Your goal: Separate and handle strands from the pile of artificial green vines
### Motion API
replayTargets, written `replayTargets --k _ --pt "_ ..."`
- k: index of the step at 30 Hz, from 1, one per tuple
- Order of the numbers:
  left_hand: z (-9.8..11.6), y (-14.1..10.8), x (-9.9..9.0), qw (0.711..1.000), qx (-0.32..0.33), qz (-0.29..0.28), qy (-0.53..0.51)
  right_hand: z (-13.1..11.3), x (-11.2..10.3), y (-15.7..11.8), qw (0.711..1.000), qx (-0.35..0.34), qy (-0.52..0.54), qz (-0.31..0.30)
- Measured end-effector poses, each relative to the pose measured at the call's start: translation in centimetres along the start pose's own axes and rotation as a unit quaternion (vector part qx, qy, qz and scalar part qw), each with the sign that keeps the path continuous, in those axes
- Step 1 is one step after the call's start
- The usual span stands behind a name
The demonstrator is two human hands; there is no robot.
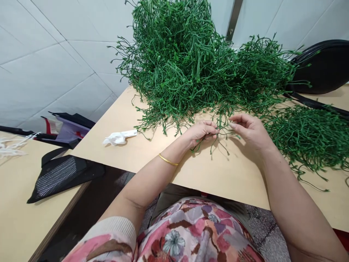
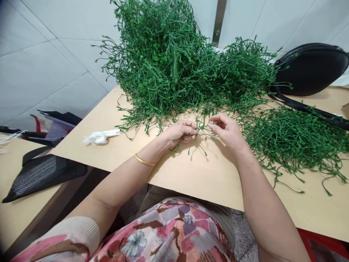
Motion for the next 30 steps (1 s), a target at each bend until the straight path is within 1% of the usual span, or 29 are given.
replayTargets --k 2,3,4,5,6,7,10,12,13,16,20,25,28,30 --pt "0.1 0.1 0.0 1.0 0.014 0.005 -0.014 -0.7 -1.0 -0.2 0.992 -0.057 0.03 0.104" --pt "0.1 0.2 0.0 0.999 0.025 0.008 -0.018 -1.3 -1.5 -0.5 0.981 -0.092 0.038 0.164" --pt "0.1 0.3 0.0 0.999 0.035 0.012 -0.023 -1.9 -1.9 -1.0 0.968 -0.125 0.041 0.212" --pt "0.0 0.4 0.0 0.998 0.043 0.018 -0.03 -2.5 -2.0 -1.4 0.959 -0.151 0.044 0.236" --pt "0.0 0.4 0.0 0.998 0.049 0.025 -0.037 -3.1 -1.9 -1.7 0.957 -0.167 0.044 0.233" --pt "0.0 0.5 0.0 0.997 0.052 0.033 -0.045 -3.5 -1.5 -2.0 0.963 -0.172 0.038 0.205" --pt "0.1 0.4 -0.1 0.995 0.059 0.05 -0.059 -4.2 0.5 -2.4 0.986 -0.159 -0.018 0.056" --pt "0.2 0.3 -0.1 0.995 0.06 0.054 -0.064 -4.0 1.6 -2.5 0.986 -0.146 -0.077 -0.022" --pt "0.3 0.2 -0.1 0.995 0.059 0.054 -0.066 -3.8 2.0 -2.5 0.984 -0.14 -0.104 -0.043" --pt "0.4 0.1 -0.1 0.995 0.051 0.049 -0.073 -2.8 2.4 -2.1 0.982 -0.107 -0.143 -0.065" --pt "0.3 0.2 -0.3 0.995 0.049 0.051 -0.072 -1.9 2.4 -1.8 0.985 -0.072 -0.127 -0.09" --pt "0.4 0.2 -0.3 0.995 0.055 0.057 -0.065 -1.8 2.5 -1.8 0.986 -0.054 -0.133 -0.087" --pt "0.4 0.2 -0.3 0.994 0.055 0.071 -0.058 -1.4 2.6 -1.7 0.988 -0.028 -0.112 -0.101" --pt "0.4 0.2 -0.2 0.995 0.057 0.068 -0.047 -1.1 2.7 -1.6 0.989 -0.016 -0.099 -0.108"
Point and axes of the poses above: each hand's wrist, its own y-axis towards the middle knuckle, its own x-axis out of the palm, z = x × y, the point moved 4 cm from there along y, towards the middle knuckle, and after that the axes turned 3 degrees about z, right-handed, at the moved point
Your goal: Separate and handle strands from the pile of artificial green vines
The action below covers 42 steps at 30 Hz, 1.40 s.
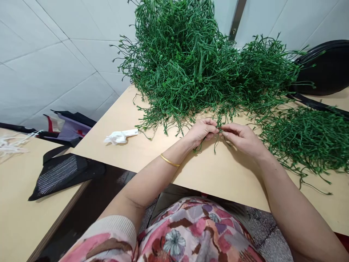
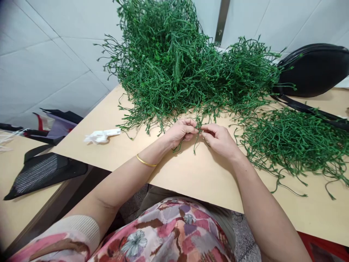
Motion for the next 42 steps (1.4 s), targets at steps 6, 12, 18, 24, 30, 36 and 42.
replayTargets --k 6,12,18,24,30,36,42 --pt "-0.6 0.1 0.3 0.997 0.001 -0.049 0.055 0.6 0.1 0.2 0.996 0.054 0.063 -0.01" --pt "-0.3 -0.1 0.3 0.994 0.016 -0.023 0.107 1.2 0.2 0.2 0.963 0.142 0.218 -0.068" --pt "-0.2 0.1 0.1 0.989 0.057 0.006 0.137 1.4 0.2 0.4 0.973 0.127 0.191 -0.031" --pt "-0.5 0.4 0.0 0.99 0.08 -0.011 0.12 0.9 1.0 0.2 0.985 0.097 0.13 -0.054" --pt "-0.5 0.2 0.1 0.988 0.086 -0.018 0.125 0.6 1.0 0.2 0.989 0.104 0.087 -0.054" --pt "-0.3 0.0 0.2 0.989 0.072 -0.025 0.126 0.3 0.6 0.2 0.989 0.106 0.076 -0.065" --pt "0.0 -0.3 0.2 0.993 -0.001 -0.032 0.111 0.7 0.4 0.0 0.979 0.107 0.121 -0.126"
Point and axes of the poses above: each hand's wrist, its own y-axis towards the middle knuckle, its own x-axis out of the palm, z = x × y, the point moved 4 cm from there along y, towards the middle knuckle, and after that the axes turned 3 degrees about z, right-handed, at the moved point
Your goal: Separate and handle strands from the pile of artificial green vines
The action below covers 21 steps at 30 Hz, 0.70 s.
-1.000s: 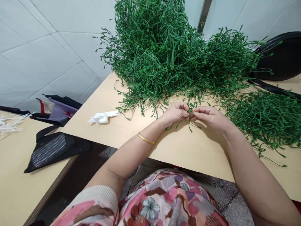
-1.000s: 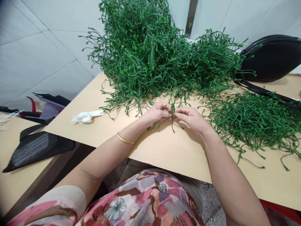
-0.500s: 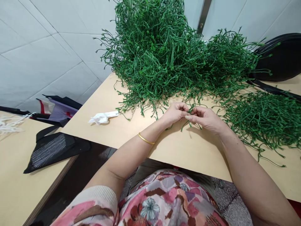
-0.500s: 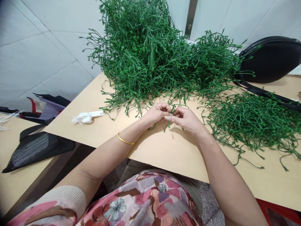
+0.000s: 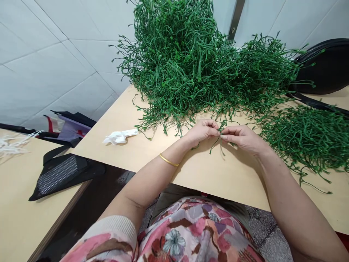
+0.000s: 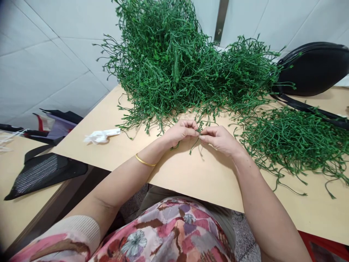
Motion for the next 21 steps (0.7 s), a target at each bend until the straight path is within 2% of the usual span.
replayTargets --k 5,9,16,21 --pt "-0.08 0.11 -0.13 0.999 0.032 0.022 0.014 -0.19 0.63 -0.13 0.998 -0.032 -0.042 -0.028" --pt "-0.22 0.15 -0.09 0.997 0.048 0.034 0.042 -0.01 0.8 -0.08 0.997 -0.032 -0.074 -0.011" --pt "-0.42 0.41 -0.11 0.995 0.08 0.02 0.062 -0.1 0.5 0.08 0.987 -0.052 -0.153 0.011" --pt "-0.24 0.21 -0.21 0.998 0.046 0.005 0.03 -0.66 0.09 -0.19 0.982 -0.072 -0.173 -0.007"
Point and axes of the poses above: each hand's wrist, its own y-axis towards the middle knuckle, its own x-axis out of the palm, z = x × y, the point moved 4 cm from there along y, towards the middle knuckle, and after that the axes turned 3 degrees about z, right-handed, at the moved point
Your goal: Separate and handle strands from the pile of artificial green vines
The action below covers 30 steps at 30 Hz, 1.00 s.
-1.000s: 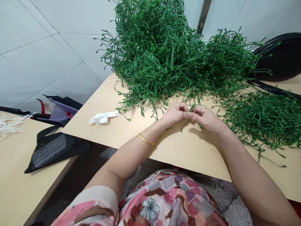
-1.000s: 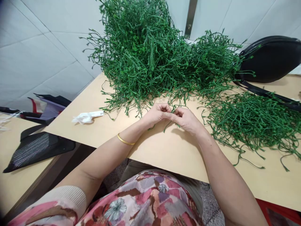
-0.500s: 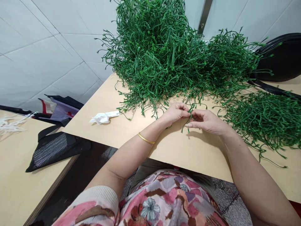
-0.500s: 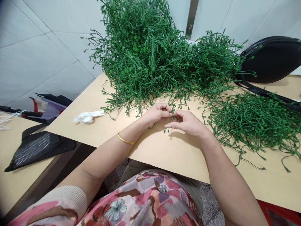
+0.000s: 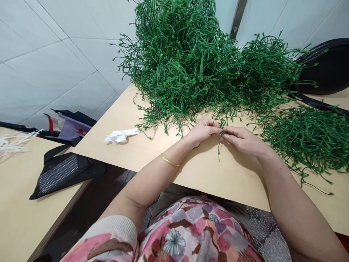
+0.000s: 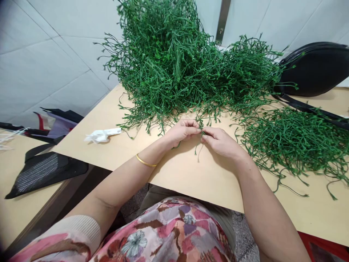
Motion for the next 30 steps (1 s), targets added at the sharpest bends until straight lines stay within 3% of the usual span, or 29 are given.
replayTargets --k 12,20,24,30 --pt "0.21 -0.13 0.2 1.0 -0.017 -0.011 -0.002 -0.21 0.37 0.36 0.997 -0.011 -0.021 0.071" --pt "0.13 0.2 0.0 0.999 -0.021 0.028 -0.035 -0.48 0.69 0.36 0.993 -0.009 -0.039 0.109" --pt "0.15 0.21 -0.08 0.998 -0.011 0.028 -0.049 -0.58 0.71 0.29 0.994 0.017 -0.018 0.104" --pt "0.3 -0.08 -0.05 0.999 -0.012 0.021 -0.043 -0.38 0.76 0.24 0.995 0.001 -0.015 0.101"
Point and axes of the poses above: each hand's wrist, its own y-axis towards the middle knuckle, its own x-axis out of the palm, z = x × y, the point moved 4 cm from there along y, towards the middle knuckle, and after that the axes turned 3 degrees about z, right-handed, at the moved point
